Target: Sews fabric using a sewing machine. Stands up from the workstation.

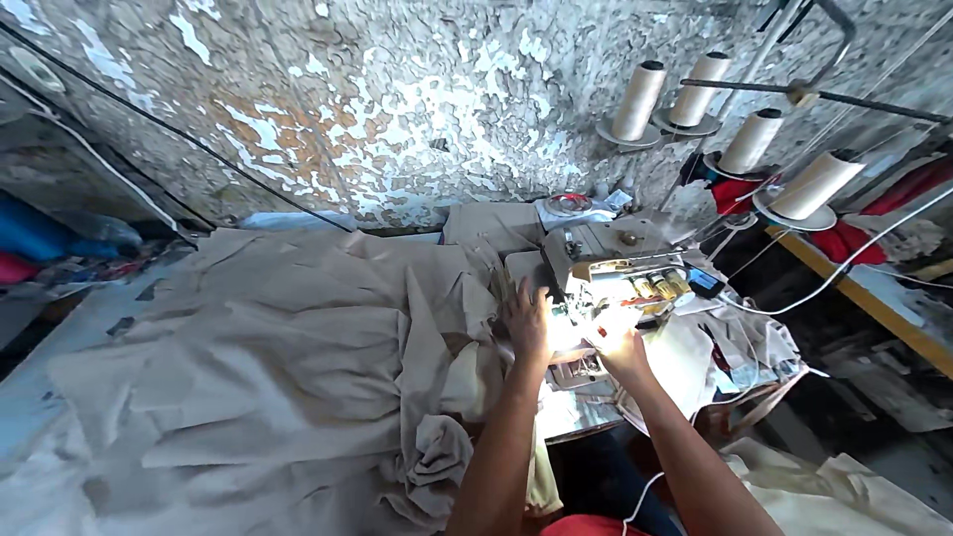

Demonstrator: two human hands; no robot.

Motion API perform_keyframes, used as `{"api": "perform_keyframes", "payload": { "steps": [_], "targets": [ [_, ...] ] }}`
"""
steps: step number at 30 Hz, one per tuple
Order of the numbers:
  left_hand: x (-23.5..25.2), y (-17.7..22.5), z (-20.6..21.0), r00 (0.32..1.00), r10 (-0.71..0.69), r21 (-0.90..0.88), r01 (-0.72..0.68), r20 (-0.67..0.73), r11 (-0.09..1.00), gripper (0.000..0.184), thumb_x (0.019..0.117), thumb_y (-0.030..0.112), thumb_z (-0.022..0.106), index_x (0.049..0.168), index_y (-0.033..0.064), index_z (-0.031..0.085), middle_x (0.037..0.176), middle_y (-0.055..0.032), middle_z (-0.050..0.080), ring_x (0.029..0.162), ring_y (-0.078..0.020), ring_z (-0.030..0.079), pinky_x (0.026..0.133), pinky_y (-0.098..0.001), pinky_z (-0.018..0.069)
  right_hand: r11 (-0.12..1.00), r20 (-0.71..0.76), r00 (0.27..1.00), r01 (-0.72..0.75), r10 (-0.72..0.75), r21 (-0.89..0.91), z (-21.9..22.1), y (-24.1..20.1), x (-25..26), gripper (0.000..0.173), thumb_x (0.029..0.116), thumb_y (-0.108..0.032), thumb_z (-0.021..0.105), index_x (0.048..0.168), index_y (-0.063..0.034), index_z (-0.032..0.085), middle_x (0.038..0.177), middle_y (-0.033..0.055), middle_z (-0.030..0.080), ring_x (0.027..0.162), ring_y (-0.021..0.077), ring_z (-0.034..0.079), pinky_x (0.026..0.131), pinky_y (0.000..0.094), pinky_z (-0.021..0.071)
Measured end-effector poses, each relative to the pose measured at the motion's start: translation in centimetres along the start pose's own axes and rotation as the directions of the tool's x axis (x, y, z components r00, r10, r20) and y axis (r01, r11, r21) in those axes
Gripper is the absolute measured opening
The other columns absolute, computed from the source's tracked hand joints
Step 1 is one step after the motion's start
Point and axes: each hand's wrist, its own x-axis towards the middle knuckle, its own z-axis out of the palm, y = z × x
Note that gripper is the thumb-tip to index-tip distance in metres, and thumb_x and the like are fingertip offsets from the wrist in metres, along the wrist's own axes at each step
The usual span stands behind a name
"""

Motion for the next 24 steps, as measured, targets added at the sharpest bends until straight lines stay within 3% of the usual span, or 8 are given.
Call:
{"api": "perform_keyframes", "payload": {
  "steps": [3, 6, 8, 12, 16, 21, 24],
  "targets": [
    [-0.4, -0.1, -0.2, 0.976, 0.179, 0.022, -0.178, -0.123, 0.984, 0.015, 0.0941, 0.005, 0.066, 0.106, 0.0042, 0.075, 0.124, -0.0207, 0.067, 0.12, -0.0432, 0.06, 0.099, -0.0614, 0.0447, 1.0, 0.042, 0.999, -0.018, 0.017, 0.011, -0.3, 0.0, -0.2, 0.027, 0.1008, -0.017, 0.062, 0.104, 0.0082, 0.071, 0.099, 0.0265, 0.07, 0.098, 0.04, 0.067, 0.09, 0.0561, 0.0493],
    [-0.7, 0.2, -0.6, 0.958, 0.257, 0.096, -0.247, -0.126, 0.964, 0.017, 0.0865, -0.001, 0.071, 0.102, 0.0044, 0.076, 0.114, -0.0173, 0.071, 0.11, -0.039, 0.065, 0.095, -0.0587, 0.0469, 1.0, 0.043, 0.999, -0.008, 0.007, 0.024, -0.4, 0.3, -0.2, 0.028, 0.1011, -0.017, 0.062, 0.106, 0.0091, 0.071, 0.101, 0.0273, 0.07, 0.101, 0.0407, 0.067, 0.092, 0.0555, 0.0494],
    [-0.8, 0.7, -1.1, 0.969, 0.242, 0.104, -0.236, -0.044, 0.966, 0.019, 0.0853, -0.003, 0.07, 0.102, 0.0017, 0.077, 0.113, -0.0182, 0.072, 0.111, -0.039, 0.066, 0.097, -0.0592, 0.0446, 1.0, 0.059, 0.998, -0.017, 0.016, 0.021, -0.4, 0.4, -0.3, 0.029, 0.1015, -0.017, 0.061, 0.109, 0.0088, 0.071, 0.104, 0.0269, 0.071, 0.103, 0.0406, 0.067, 0.094, 0.0548, 0.049],
    [-0.2, 2.4, -2.1, 0.984, 0.107, 0.13, -0.125, 0.14, 0.984, 0.016, 0.0929, 0.012, 0.07, 0.105, 0.0036, 0.076, 0.113, -0.0163, 0.072, 0.112, -0.0364, 0.065, 0.101, -0.0575, 0.0424, 1.0, 0.057, 0.998, 0.021, -0.022, 0.006, 0.0, 0.5, -0.3, 0.03, 0.1019, -0.018, 0.059, 0.109, 0.0083, 0.071, 0.103, 0.0274, 0.071, 0.103, 0.0424, 0.068, 0.092, 0.057, 0.0502],
    [0.0, 3.6, -2.4, 0.983, -0.012, 0.163, -0.018, 0.186, 0.987, 0.021, 0.0958, 0.02, 0.069, 0.106, 0.0017, 0.074, 0.108, -0.0181, 0.073, 0.109, -0.0373, 0.066, 0.101, -0.0579, 0.0412, 0.995, 0.009, 0.995, 0.103, -0.103, -0.014, 0.3, 0.6, -0.8, 0.031, 0.102, -0.018, 0.057, 0.11, 0.009, 0.071, 0.101, 0.0286, 0.071, 0.099, 0.0459, 0.07, 0.087, 0.06, 0.0517],
    [0.2, 4.7, -2.4, 0.962, -0.104, 0.174, 0.06, 0.253, 0.983, 0.024, 0.0982, 0.023, 0.065, 0.107, 0.0025, 0.074, 0.109, -0.0152, 0.073, 0.11, -0.0342, 0.066, 0.102, -0.0595, 0.0387, 0.996, 0.135, 0.989, 0.065, -0.057, -0.057, -0.4, 0.6, -0.8, 0.035, 0.1046, -0.022, 0.055, 0.115, 0.0084, 0.07, 0.106, 0.0301, 0.071, 0.107, 0.0461, 0.068, 0.093, 0.0585, 0.0499],
    [0.2, 5.3, -2.3, 0.972, -0.085, 0.201, 0.04, 0.218, 0.979, 0.02, 0.0968, 0.016, 0.065, 0.109, 0.0028, 0.075, 0.111, -0.0156, 0.073, 0.11, -0.0349, 0.066, 0.101, -0.0588, 0.0397, 0.99, 0.061, 0.991, 0.127, -0.123, -0.067, 0.0, 1.3, -0.9, 0.036, 0.1035, -0.024, 0.056, 0.109, 0.0074, 0.072, 0.099, 0.0284, 0.072, 0.097, 0.0463, 0.071, 0.084, 0.0591, 0.0528]
  ]
}}
